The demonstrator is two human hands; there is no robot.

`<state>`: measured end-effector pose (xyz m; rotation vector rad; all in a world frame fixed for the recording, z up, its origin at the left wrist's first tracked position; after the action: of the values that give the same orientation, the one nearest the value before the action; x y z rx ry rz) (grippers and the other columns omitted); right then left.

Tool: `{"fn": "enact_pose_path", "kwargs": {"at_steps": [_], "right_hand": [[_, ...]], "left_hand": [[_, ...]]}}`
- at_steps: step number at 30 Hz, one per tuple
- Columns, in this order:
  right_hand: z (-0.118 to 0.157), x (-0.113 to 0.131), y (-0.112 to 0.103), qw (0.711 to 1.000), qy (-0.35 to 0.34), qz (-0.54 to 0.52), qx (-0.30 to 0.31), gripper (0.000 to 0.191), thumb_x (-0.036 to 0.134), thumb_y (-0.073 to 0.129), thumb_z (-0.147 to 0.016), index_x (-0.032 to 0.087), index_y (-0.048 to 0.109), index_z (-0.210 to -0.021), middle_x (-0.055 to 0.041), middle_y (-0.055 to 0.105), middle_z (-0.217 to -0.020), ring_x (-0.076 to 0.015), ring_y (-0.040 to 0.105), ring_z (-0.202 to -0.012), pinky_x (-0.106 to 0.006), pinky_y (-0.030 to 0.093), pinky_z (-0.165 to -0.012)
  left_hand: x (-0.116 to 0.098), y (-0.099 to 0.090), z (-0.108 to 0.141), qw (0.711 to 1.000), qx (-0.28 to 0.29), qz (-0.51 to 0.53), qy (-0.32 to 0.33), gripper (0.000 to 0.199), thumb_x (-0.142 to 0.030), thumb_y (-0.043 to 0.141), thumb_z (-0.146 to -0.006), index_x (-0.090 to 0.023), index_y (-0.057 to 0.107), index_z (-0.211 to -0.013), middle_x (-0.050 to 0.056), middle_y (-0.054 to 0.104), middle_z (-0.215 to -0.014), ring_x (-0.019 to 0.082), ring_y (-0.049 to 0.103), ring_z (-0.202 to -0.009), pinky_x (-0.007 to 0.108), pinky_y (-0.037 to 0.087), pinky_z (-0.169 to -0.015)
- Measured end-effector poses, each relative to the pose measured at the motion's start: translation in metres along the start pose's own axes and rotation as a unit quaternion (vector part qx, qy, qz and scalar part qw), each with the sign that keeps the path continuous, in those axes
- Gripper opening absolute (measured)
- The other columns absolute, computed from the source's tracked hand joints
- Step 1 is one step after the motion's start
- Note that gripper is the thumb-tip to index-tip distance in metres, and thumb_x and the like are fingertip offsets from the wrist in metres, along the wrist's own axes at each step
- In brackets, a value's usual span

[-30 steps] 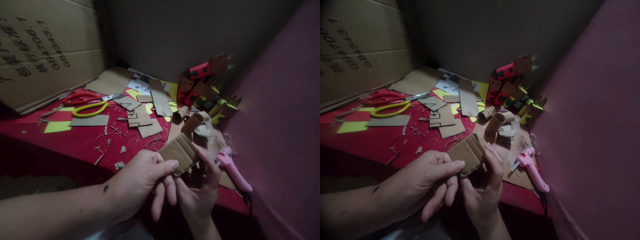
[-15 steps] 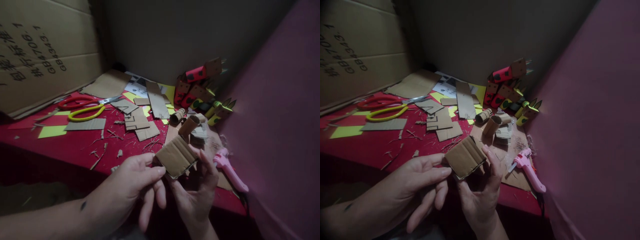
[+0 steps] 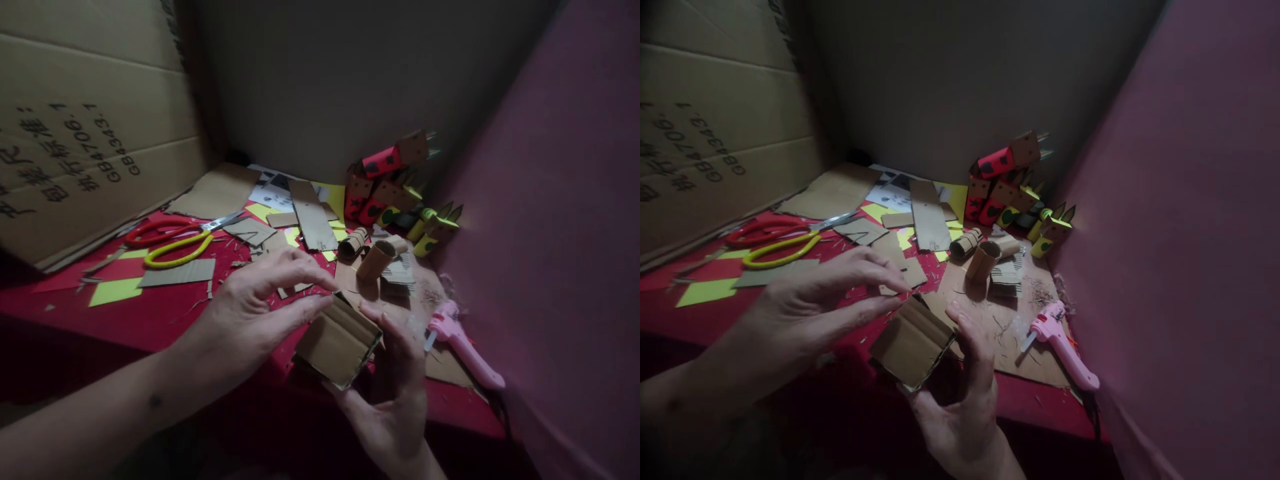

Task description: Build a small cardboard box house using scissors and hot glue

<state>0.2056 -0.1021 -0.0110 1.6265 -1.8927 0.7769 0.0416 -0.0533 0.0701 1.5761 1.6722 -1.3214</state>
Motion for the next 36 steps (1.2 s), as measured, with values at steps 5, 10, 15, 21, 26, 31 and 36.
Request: {"fn": "enact_pose_path", "kwargs": {"at_steps": [5, 10, 15, 21, 26, 31, 36], "right_hand": [[-0.004, -0.001, 0.002, 0.999, 0.020, -0.047, 0.017, 0.080, 0.007, 0.073, -0.073, 0.027, 0.037, -0.142, -0.0111, 0.051, -0.139, -0.0244, 0.057, -0.125, -0.035, 0.058, -0.095], [-0.008, 0.003, 0.005, 0.997, 0.018, -0.069, 0.016, 0.083, 0.006, 0.075, -0.072, 0.028, 0.037, -0.142, -0.0090, 0.055, -0.137, -0.0219, 0.059, -0.123, -0.031, 0.057, -0.096], [-0.011, 0.005, 0.006, 0.998, 0.002, -0.058, 0.026, 0.078, 0.009, 0.071, -0.076, 0.027, 0.036, -0.144, -0.0085, 0.055, -0.139, -0.0214, 0.056, -0.126, -0.033, 0.054, -0.100], [-0.002, -0.003, 0.003, 0.995, 0.008, 0.071, 0.066, 0.084, 0.013, 0.074, -0.075, 0.022, 0.032, -0.148, -0.0143, 0.050, -0.143, -0.0311, 0.052, -0.130, -0.049, 0.049, -0.105], [-0.003, 0.002, 0.002, 0.991, -0.027, 0.109, 0.074, 0.088, 0.016, 0.076, -0.075, 0.019, 0.031, -0.149, -0.0138, 0.047, -0.146, -0.0295, 0.048, -0.133, -0.046, 0.046, -0.109], [-0.004, 0.003, 0.004, 0.991, -0.026, 0.098, 0.082, 0.087, 0.010, 0.073, -0.076, 0.019, 0.029, -0.150, -0.0137, 0.045, -0.147, -0.0296, 0.047, -0.134, -0.045, 0.045, -0.110], [-0.001, -0.003, 0.004, 0.996, 0.022, 0.028, 0.077, 0.087, 0.007, 0.073, -0.075, 0.027, 0.032, -0.149, -0.0094, 0.046, -0.148, -0.0285, 0.048, -0.134, -0.043, 0.044, -0.110]], "left_hand": [[0.004, 0.022, -0.014, 0.992, 0.120, -0.022, -0.022, 0.006, -0.021, 0.065, -0.084, -0.022, 0.071, -0.083, 0.002, 0.062, -0.099, 0.016, 0.058, -0.095, 0.022, 0.046, -0.080], [0.005, 0.033, -0.015, 0.987, 0.159, 0.000, -0.016, 0.009, -0.018, 0.062, -0.085, -0.021, 0.070, -0.085, 0.002, 0.063, -0.096, 0.015, 0.059, -0.089, 0.020, 0.046, -0.075], [0.006, 0.036, -0.017, 0.987, 0.157, -0.005, -0.022, 0.009, -0.017, 0.062, -0.085, -0.020, 0.069, -0.081, 0.001, 0.063, -0.090, 0.013, 0.059, -0.087, 0.019, 0.045, -0.075], [-0.001, 0.038, -0.018, 0.990, 0.142, -0.022, 0.000, 0.015, -0.012, 0.060, -0.086, -0.018, 0.068, -0.075, 0.000, 0.064, -0.090, 0.011, 0.060, -0.085, 0.017, 0.044, -0.076], [-0.003, 0.039, -0.018, 0.990, 0.135, -0.033, 0.020, 0.016, -0.012, 0.059, -0.086, -0.016, 0.067, -0.073, 0.001, 0.065, -0.089, 0.010, 0.060, -0.084, 0.016, 0.044, -0.076], [-0.007, 0.038, -0.018, 0.991, 0.124, -0.016, 0.038, 0.015, -0.010, 0.061, -0.084, -0.015, 0.068, -0.072, 0.002, 0.065, -0.088, 0.010, 0.061, -0.084, 0.017, 0.046, -0.075], [0.000, 0.038, -0.019, 0.993, 0.118, 0.024, 0.002, 0.014, -0.009, 0.062, -0.081, -0.016, 0.070, -0.072, 0.000, 0.066, -0.084, 0.009, 0.061, -0.079, 0.016, 0.045, -0.069]]}}
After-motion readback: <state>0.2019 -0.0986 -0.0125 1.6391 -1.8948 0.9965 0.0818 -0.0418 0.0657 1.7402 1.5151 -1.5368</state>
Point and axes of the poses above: each hand's wrist, its own z-axis away from the middle knuckle, its own y-axis out of the palm, x = y × z, the point moved 8 cm from there along -z, towards the middle knuckle
